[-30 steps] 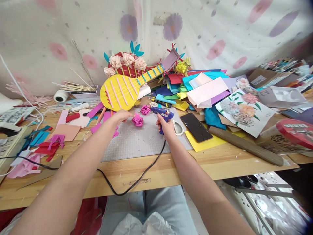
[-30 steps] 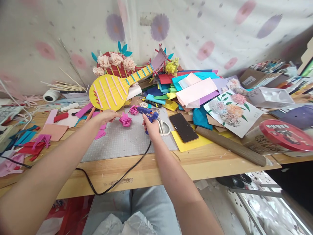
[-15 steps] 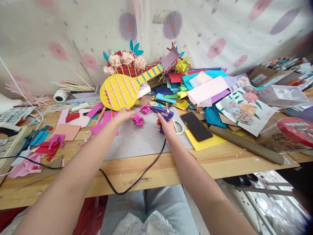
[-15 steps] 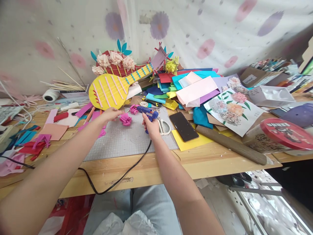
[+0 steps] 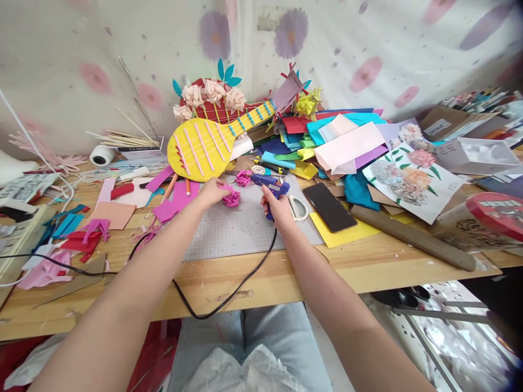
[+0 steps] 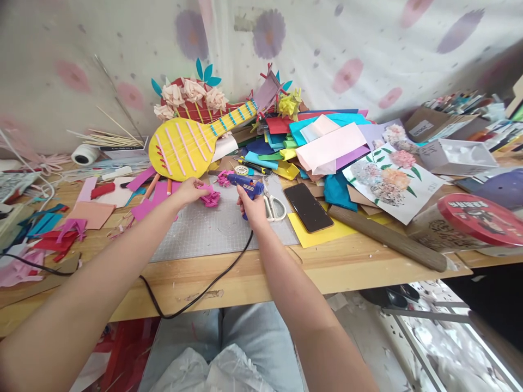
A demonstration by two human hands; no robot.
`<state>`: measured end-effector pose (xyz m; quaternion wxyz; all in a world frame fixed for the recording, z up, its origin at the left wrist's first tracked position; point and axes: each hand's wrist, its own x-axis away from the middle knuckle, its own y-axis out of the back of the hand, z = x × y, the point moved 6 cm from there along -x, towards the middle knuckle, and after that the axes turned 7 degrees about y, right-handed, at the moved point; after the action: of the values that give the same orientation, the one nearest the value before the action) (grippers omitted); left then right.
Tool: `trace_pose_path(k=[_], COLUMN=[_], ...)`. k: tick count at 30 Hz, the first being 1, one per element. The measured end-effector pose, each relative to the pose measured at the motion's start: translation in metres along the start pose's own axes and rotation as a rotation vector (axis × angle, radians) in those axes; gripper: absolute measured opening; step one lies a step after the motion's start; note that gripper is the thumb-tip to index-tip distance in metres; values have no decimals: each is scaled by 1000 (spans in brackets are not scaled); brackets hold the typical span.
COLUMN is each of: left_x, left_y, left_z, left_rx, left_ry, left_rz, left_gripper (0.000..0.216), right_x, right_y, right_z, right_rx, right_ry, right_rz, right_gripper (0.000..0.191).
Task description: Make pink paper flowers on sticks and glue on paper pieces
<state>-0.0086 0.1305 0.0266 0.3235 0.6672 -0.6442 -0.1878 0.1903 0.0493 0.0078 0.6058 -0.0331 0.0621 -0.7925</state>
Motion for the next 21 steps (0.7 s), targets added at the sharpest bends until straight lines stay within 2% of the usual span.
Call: trace_pose_path(k=[6,9,13,16,19,21], left_x=[10,15,20,26,37,47], left_y=[-4,0,22,42,64,75], left_z=[-2,-2,4,20,45,62], left_rx=[327,422,520,517,403,248], left_ry=[2,24,29,10,-42,-100], left_rz=[171,183,19,-116,-253,-341], left_gripper=[51,43,28,20,16,18], right_x=[0,1,3,6,10,14], right_y=[0,0,-3,-6,-13,-19], right_z=[-5,-3,1,1,1,2], right_rx=[20,9,-31,-12,33,50], right_ry=[2,20,60,72,100,133], right_rz=[1,8,16,50,139,224], right_gripper=[40,42,41,40,41,40])
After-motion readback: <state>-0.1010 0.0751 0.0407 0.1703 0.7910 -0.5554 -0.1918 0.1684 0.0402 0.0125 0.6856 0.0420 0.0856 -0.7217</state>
